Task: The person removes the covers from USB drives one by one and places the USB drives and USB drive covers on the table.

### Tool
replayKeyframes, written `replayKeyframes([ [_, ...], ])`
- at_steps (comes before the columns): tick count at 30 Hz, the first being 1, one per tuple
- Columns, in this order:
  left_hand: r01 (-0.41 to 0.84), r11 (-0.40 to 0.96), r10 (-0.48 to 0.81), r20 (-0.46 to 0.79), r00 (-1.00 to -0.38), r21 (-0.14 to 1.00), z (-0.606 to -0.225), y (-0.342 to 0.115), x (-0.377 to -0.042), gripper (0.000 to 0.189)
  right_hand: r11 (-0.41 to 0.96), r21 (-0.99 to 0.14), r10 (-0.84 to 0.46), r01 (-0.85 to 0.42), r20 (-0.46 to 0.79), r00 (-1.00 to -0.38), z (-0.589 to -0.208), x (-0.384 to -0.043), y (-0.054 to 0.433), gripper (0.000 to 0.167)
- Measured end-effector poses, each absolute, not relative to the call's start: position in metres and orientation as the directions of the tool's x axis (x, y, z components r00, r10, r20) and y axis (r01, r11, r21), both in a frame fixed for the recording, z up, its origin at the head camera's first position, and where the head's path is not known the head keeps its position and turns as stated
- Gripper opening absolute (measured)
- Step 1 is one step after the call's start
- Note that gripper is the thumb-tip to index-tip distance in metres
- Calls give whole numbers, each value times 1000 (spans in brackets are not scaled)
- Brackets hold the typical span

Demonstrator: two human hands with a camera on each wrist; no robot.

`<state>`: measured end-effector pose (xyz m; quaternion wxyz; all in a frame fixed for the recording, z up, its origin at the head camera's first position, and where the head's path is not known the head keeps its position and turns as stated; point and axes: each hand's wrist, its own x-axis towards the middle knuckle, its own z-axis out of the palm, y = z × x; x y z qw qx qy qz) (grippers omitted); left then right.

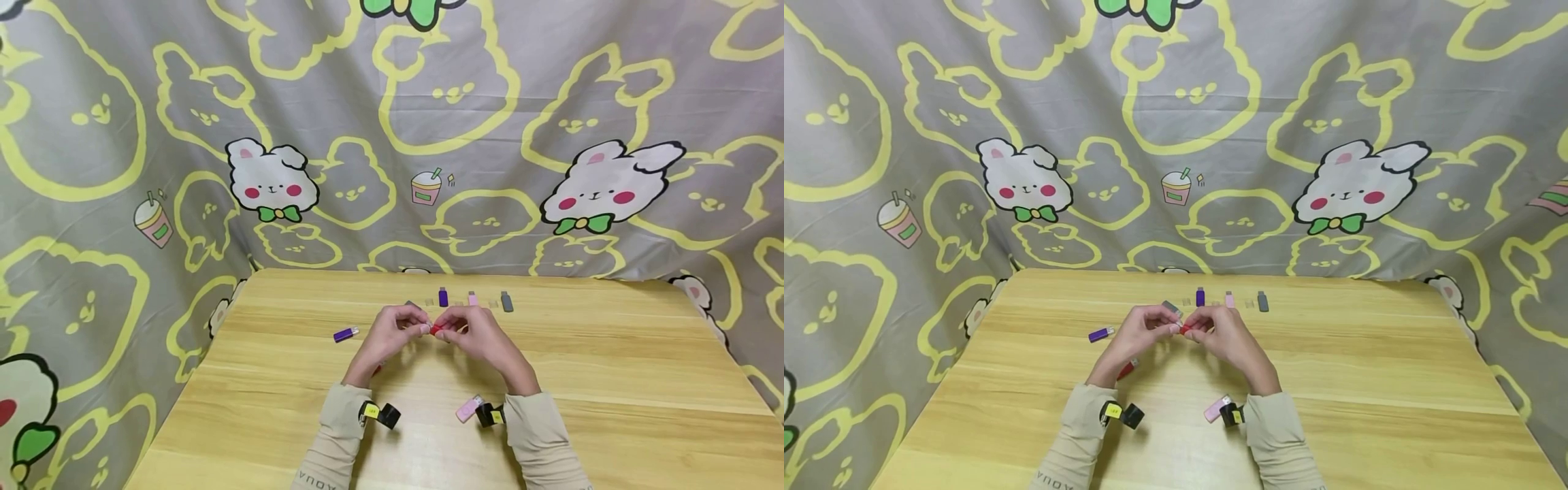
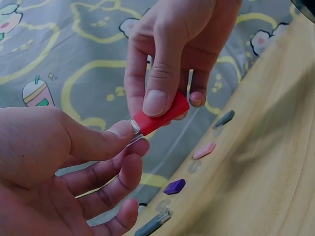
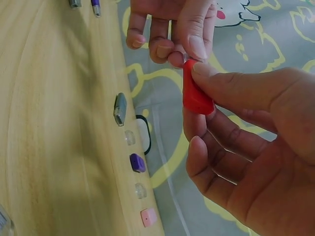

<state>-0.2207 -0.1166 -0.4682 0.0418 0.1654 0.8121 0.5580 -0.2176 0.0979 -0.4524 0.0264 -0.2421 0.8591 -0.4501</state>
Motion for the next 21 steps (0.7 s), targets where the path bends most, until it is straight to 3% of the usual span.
replayKeyframes([
  [9, 138, 226, 88, 121, -989, 964, -456, -149, -225, 8, 529, -777, -367, -341, 153, -918, -451, -217, 117, 8],
  [14, 143, 221, 125, 118, -985, 965, -454, -156, -227, 13, 519, -768, -365, -375, 197, -910, -454, -220, 110, 10],
  [21, 138, 219, 134, 110, -985, 966, -441, -158, -219, 13, 542, -809, -245, -228, 107, -963, -458, -232, 96, 5],
])
